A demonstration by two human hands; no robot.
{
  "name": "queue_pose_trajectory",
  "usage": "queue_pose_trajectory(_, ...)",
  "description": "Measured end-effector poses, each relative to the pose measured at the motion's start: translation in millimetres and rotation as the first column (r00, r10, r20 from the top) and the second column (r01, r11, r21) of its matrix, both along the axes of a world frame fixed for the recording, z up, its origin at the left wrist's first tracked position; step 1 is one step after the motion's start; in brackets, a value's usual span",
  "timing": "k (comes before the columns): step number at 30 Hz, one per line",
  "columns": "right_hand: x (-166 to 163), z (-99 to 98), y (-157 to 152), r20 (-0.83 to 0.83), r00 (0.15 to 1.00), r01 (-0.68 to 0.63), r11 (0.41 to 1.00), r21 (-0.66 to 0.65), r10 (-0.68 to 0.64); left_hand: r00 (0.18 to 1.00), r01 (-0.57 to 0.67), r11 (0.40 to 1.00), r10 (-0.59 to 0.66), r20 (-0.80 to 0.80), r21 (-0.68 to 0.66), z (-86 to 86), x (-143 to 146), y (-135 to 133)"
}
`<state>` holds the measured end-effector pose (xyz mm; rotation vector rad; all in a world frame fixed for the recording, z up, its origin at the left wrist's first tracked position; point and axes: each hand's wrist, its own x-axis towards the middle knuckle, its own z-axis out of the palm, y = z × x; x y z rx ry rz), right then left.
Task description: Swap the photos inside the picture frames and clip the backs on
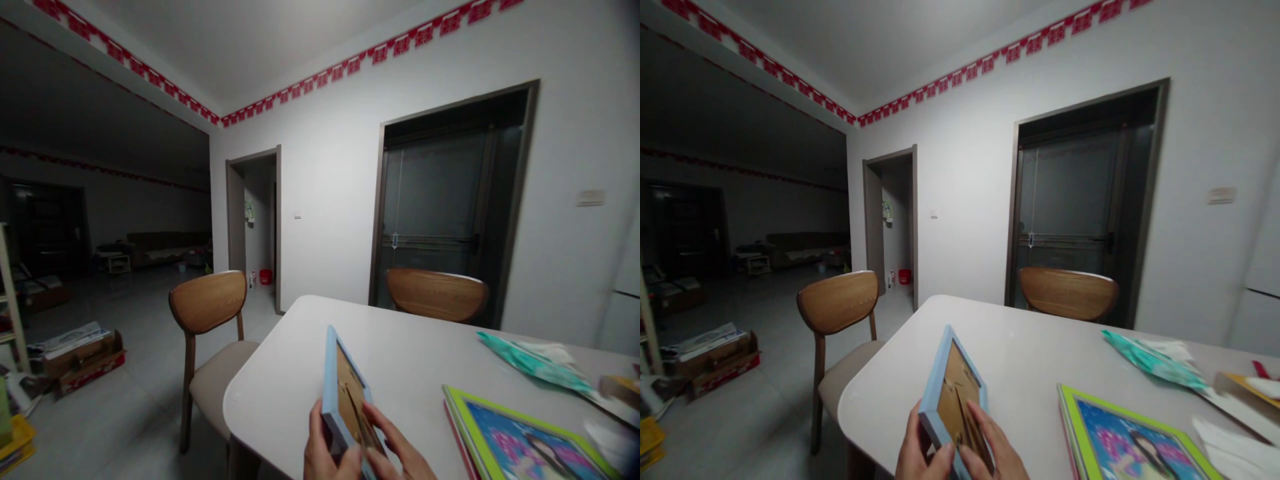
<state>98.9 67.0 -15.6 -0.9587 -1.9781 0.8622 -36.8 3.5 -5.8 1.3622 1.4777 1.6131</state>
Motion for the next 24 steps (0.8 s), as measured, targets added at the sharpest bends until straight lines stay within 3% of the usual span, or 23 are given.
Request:
queue_pose_trajectory(2, -6, -1.8, -6, 0.095, 0.995, -0.024, 0.997, 0.072, 0.018, 0.998, -0.04, 0.998, 0.043, 0.041, -0.053, 1.4, -3, -7)
queue_pose_trajectory(6, 1, -9.5, -9, 0.225, 0.971, 0.05, 0.991, 0.122, -0.077, 0.999, -0.032, 0.989, 0.029, -0.021, -0.145, -8.4, -14, -15)
queue_pose_trajectory(11, 14, -17.5, -9, 0.341, 0.931, 0.084, 0.986, 0.146, -0.13, 0.931, -0.046, 0.963, -0.055, -0.36, -0.266, -30.1, -26, -14)
queue_pose_trajectory(17, 17, -15.3, -7, 0.368, 0.93, -0.038, 0.993, 0.113, -0.007, 0.764, -0.011, 0.983, -0.109, -0.636, -0.182, -52.1, -30, -15)
queue_pose_trajectory(24, 14, -1.8, -3, 0.375, 0.921, -0.107, 0.994, -0.021, 0.107, 0.687, 0.113, 0.978, -0.203, -0.697, -0.173, -37.4, -32, -9)
